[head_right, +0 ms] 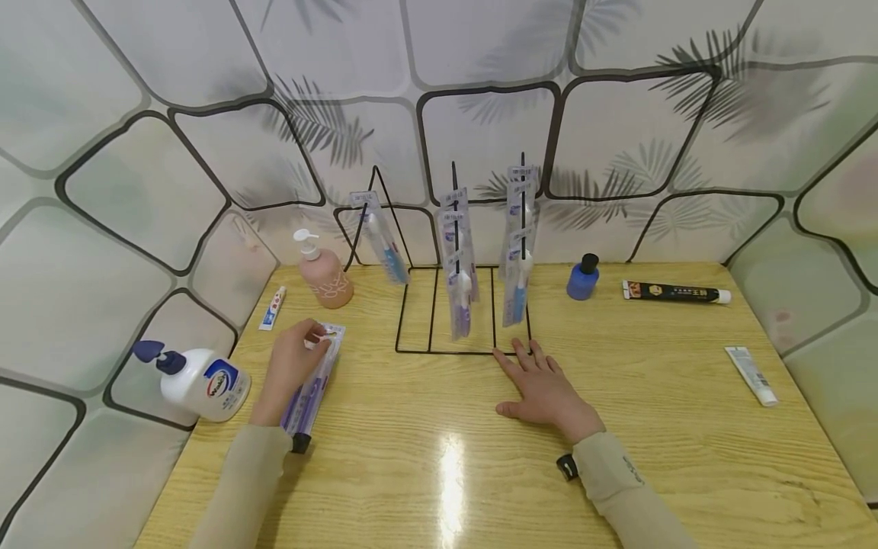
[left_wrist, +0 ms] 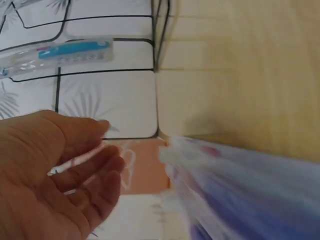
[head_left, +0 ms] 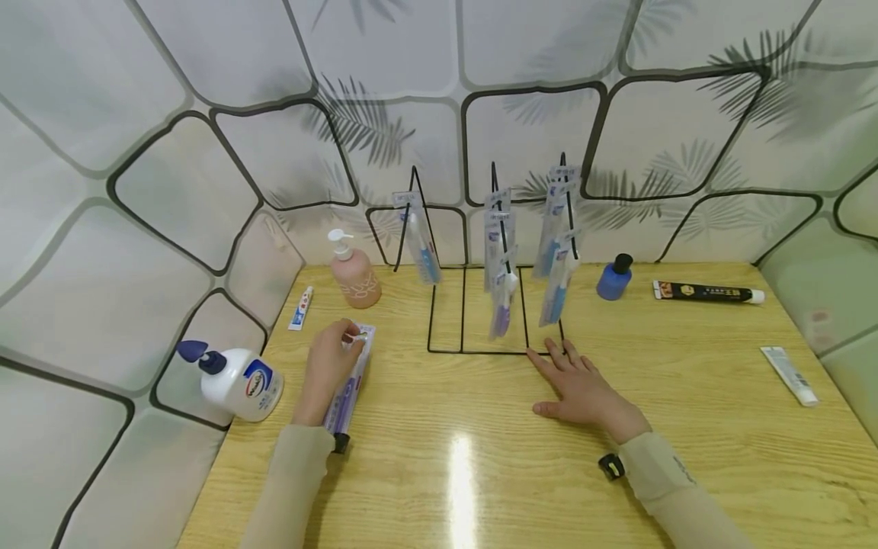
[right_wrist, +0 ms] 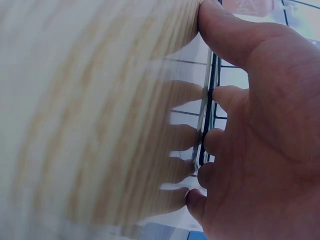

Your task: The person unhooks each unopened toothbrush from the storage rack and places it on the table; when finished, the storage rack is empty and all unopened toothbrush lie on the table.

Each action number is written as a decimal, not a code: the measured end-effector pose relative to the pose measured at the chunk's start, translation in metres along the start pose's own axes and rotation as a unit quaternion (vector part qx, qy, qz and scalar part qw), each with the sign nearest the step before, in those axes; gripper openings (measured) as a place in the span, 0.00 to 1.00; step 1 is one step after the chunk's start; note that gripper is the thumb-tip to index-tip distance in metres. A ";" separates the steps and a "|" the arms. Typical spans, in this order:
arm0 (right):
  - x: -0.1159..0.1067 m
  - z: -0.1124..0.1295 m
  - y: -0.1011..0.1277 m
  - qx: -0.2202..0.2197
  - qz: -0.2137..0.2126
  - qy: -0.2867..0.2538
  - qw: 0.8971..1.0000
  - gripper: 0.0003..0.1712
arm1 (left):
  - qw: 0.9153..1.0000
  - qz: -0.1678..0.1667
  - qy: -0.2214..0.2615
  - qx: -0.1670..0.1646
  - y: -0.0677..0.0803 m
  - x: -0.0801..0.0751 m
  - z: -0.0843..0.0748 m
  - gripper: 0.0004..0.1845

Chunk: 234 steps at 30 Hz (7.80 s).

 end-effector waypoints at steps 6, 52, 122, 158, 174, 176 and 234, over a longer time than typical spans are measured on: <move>0.001 -0.003 0.000 0.013 0.008 0.000 1.000 0.53 | 0.992 -0.060 0.046 0.100 -0.021 -0.009 -0.032 0.12; 0.005 -0.006 -0.004 0.013 0.008 0.011 1.000 0.53 | 0.936 -0.009 0.284 0.210 -0.063 0.009 -0.109 0.06; 0.006 -0.005 -0.004 0.006 0.013 0.000 1.000 0.53 | 0.921 0.343 -0.152 0.103 0.001 0.137 -0.098 0.50; -0.101 0.086 0.009 -0.184 -0.287 -0.213 0.916 0.23 | 0.888 0.369 -0.269 0.052 -0.002 0.144 -0.101 0.57; -0.110 0.087 0.010 -0.213 -0.371 -0.175 0.887 0.15 | 0.888 0.377 -0.257 0.058 0.001 0.147 -0.103 0.57; -0.112 0.087 0.017 -0.224 -0.375 -0.163 0.884 0.16 | 0.888 0.377 -0.257 0.058 0.001 0.147 -0.103 0.56; -0.069 -0.090 0.020 0.103 -0.047 -0.081 0.990 0.05 | 0.894 0.375 -0.236 0.066 0.001 0.147 -0.096 0.57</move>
Point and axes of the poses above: each hand's wrist, its own y-axis away from the middle knuckle, its own x-axis out of the palm, z = x × y, the point moved 7 cm from there along -y, towards the middle knuckle, and after that the axes turned 13 degrees about z, right-handed, at the moved point
